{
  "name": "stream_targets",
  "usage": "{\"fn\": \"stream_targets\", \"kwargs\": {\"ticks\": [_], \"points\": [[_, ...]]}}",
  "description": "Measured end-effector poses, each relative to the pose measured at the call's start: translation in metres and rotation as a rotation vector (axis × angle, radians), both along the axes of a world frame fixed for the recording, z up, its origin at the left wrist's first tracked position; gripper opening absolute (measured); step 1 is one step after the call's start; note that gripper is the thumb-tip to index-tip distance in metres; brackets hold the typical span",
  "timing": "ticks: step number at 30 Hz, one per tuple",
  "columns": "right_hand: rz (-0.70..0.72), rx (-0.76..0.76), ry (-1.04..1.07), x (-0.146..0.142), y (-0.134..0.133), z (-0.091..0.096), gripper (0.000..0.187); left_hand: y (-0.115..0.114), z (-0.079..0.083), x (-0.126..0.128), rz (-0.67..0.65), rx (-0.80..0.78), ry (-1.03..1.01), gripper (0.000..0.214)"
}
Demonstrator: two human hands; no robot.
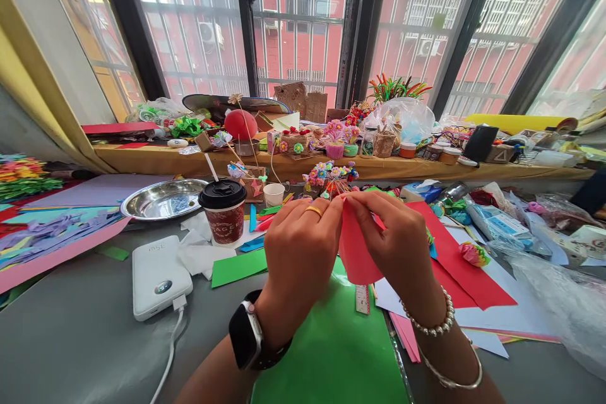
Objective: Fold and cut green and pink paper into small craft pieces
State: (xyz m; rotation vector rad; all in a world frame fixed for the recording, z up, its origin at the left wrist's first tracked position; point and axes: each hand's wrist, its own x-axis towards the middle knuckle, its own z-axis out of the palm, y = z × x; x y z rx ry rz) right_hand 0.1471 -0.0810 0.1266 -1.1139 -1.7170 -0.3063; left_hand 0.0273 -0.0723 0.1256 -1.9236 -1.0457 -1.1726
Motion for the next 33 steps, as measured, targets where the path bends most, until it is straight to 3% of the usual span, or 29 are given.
{"fn": "stream_targets", "kwargs": {"ticks": [9,13,20,23,30,33], "points": [[0.004,-0.003,0.005,0.003,0.002,0.000,0.018,0.001,0.003,-0.004,-0.017,-0.073,-0.038,0.017],[0.104,-0.152,-0.119,0.015,-0.003,0.005,0.015,0.004,0.013,-0.021,-0.113,-0.329,0.034,0.015],[0.392,-0.491,-0.252,0.034,-0.001,0.011,0.016,0.012,0.025,-0.044,-0.481,-0.797,0.190,0.018],[0.530,-0.695,-0.186,0.036,0.015,-0.007,0.021,0.031,0.008,-0.045,-0.566,-1.007,0.178,0.021],[0.582,-1.014,-0.049,0.034,0.051,-0.095,0.028,0.073,-0.081,-0.043,-0.645,-1.417,0.083,0.028],[0.580,-1.063,-0.051,0.034,0.054,-0.116,0.027,0.076,-0.104,-0.042,-0.666,-1.506,0.064,0.026]]}}
